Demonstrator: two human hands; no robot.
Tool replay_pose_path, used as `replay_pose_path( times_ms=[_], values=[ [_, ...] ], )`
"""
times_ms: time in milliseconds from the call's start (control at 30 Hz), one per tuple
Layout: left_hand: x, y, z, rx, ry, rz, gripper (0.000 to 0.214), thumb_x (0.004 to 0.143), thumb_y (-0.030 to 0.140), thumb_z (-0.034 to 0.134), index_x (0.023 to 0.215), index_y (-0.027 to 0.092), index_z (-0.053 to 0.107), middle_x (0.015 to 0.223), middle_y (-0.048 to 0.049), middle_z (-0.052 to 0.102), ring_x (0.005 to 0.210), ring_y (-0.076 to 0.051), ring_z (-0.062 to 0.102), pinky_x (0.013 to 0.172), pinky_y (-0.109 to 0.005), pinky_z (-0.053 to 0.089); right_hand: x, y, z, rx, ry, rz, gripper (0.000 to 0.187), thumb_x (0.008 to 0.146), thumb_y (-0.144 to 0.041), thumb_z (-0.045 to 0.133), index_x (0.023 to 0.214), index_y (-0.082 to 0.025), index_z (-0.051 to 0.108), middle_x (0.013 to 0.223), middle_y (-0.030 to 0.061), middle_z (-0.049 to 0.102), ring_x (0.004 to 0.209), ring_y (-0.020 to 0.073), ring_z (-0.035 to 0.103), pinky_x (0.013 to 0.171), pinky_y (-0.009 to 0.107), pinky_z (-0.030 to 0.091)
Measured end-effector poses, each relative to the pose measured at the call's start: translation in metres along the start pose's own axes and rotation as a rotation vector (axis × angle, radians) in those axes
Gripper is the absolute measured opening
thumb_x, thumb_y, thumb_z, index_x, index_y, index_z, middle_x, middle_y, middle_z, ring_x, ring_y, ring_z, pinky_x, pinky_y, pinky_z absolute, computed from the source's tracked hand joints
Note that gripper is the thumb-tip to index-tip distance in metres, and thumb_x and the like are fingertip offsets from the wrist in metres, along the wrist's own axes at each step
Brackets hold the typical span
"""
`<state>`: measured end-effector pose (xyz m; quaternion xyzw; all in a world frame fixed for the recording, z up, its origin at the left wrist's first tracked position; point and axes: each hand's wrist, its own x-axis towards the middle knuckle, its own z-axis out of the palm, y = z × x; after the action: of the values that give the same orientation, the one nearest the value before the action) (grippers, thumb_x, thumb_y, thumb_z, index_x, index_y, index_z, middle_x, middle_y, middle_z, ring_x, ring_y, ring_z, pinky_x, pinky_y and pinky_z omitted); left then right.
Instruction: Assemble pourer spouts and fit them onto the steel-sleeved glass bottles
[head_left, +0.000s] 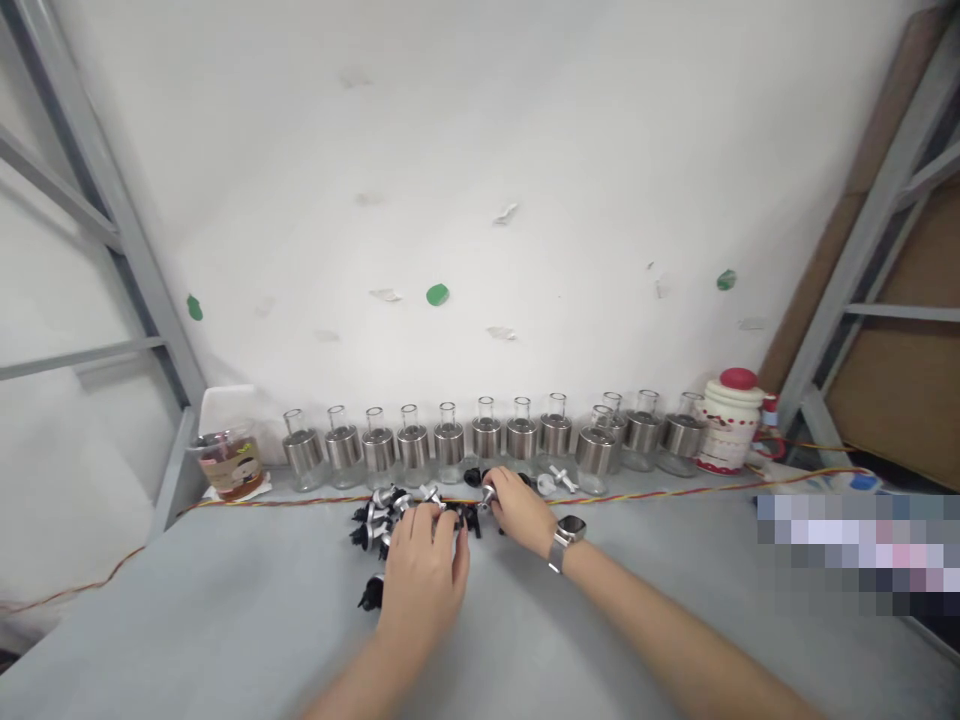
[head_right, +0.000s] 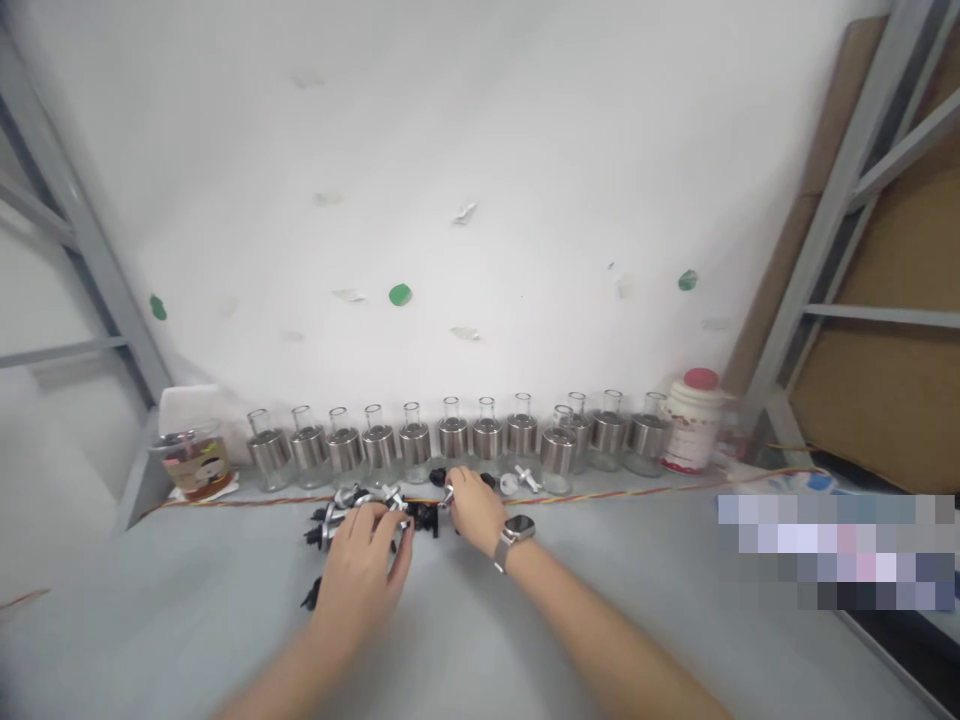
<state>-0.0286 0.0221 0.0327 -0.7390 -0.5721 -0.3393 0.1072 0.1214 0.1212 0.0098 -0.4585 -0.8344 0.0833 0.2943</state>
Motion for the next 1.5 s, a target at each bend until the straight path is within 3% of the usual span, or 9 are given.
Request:
replay_pose_path(
  times_ms=[200,367,500,667,833,1000,1100,1300,1500],
  values=[
    [0.001,0.003,0.009,-1.062,-0.213,-0.536,0.035,0.077,0.039,0.048,0.107,0.021,0.050,0.097,-0.0088,0.055,0.084,-0.021,0.055,0.065,-0.032,0.046,-0.022,-0.025,-0.023,0.116,-0.002,-0.094,0.034,0.072,0.000,0.039,0.099,-0.019,0.046,0.098,0.0058,0.053,0.092,0.0166,0.050,0.081,0.028,0.039],
    [0.003,0.009,0.012,-1.594,-0.406,-0.714,0.033,0.070,0.039,0.060,0.092,0.014,0.061,0.090,-0.0088,0.063,0.083,-0.020,0.058,0.072,-0.033,0.046,-0.048,-0.050,-0.036,0.465,-0.107,-0.241,0.055,0.071,0.001,0.036,0.119,-0.024,0.035,0.118,0.0060,0.045,0.106,0.0173,0.045,0.089,0.033,0.037],
    [0.004,0.008,0.007,-1.540,-0.349,-0.753,0.030,0.065,0.037,0.065,0.084,0.014,0.064,0.086,-0.0072,0.064,0.075,-0.020,0.061,0.073,-0.036,0.047,-0.046,-0.037,-0.037,0.377,0.007,-0.200,0.057,0.072,-0.001,0.035,0.123,-0.025,0.031,0.119,0.0059,0.042,0.101,0.0154,0.047,0.089,0.032,0.037],
    [0.007,0.003,0.007,-1.424,-0.197,-0.774,0.032,0.061,0.036,0.068,0.085,0.015,0.064,0.085,-0.0065,0.066,0.082,-0.021,0.062,0.079,-0.033,0.046,-0.029,0.015,-0.036,-0.226,0.207,0.079,0.027,0.079,-0.012,0.041,0.103,-0.018,0.053,0.105,0.0117,0.050,0.096,0.0252,0.044,0.081,0.040,0.034],
    [0.007,0.000,0.015,-1.461,-0.211,-0.796,0.037,0.059,0.035,0.070,0.089,0.014,0.062,0.080,-0.0064,0.066,0.078,-0.021,0.063,0.077,-0.034,0.047,-0.018,0.042,-0.028,-0.259,0.181,0.088,0.017,0.079,-0.029,0.049,0.088,-0.019,0.060,0.092,0.0110,0.055,0.090,0.0263,0.044,0.077,0.039,0.033],
    [0.005,0.000,0.010,-1.505,-0.261,-0.830,0.039,0.068,0.045,0.060,0.094,0.016,0.061,0.086,-0.0079,0.065,0.082,-0.020,0.062,0.078,-0.032,0.044,-0.015,0.023,-0.022,-0.179,0.162,0.025,0.010,0.078,-0.023,0.052,0.083,-0.018,0.059,0.093,0.0104,0.056,0.091,0.0249,0.046,0.079,0.039,0.034],
    [0.005,-0.001,0.008,-1.510,-0.242,-0.884,0.041,0.070,0.052,0.053,0.088,0.016,0.062,0.084,-0.0063,0.064,0.071,-0.015,0.060,0.066,-0.025,0.043,-0.025,0.002,-0.027,0.032,0.165,0.052,0.016,0.080,-0.032,0.048,0.086,-0.019,0.055,0.093,0.0073,0.056,0.085,0.0200,0.052,0.074,0.034,0.040],
    [0.006,0.006,0.006,-1.590,-0.301,-0.929,0.038,0.070,0.050,0.054,0.080,0.014,0.060,0.062,-0.0008,0.058,0.052,-0.011,0.054,0.049,-0.020,0.038,-0.061,-0.029,-0.036,1.354,-0.048,0.475,0.029,0.070,-0.043,0.059,0.080,-0.016,0.054,0.073,0.0033,0.061,0.065,0.0168,0.061,0.063,0.031,0.046],
    [0.003,0.017,0.005,-1.497,-0.387,-0.666,0.032,0.066,0.034,0.066,0.090,0.014,0.056,0.070,-0.0060,0.064,0.071,-0.017,0.059,0.055,-0.023,0.040,-0.069,-0.014,-0.033,1.250,0.071,0.460,0.028,0.063,-0.034,0.068,0.081,-0.015,0.059,0.073,0.0008,0.059,0.057,0.0104,0.055,0.057,0.025,0.044]
  ],
)
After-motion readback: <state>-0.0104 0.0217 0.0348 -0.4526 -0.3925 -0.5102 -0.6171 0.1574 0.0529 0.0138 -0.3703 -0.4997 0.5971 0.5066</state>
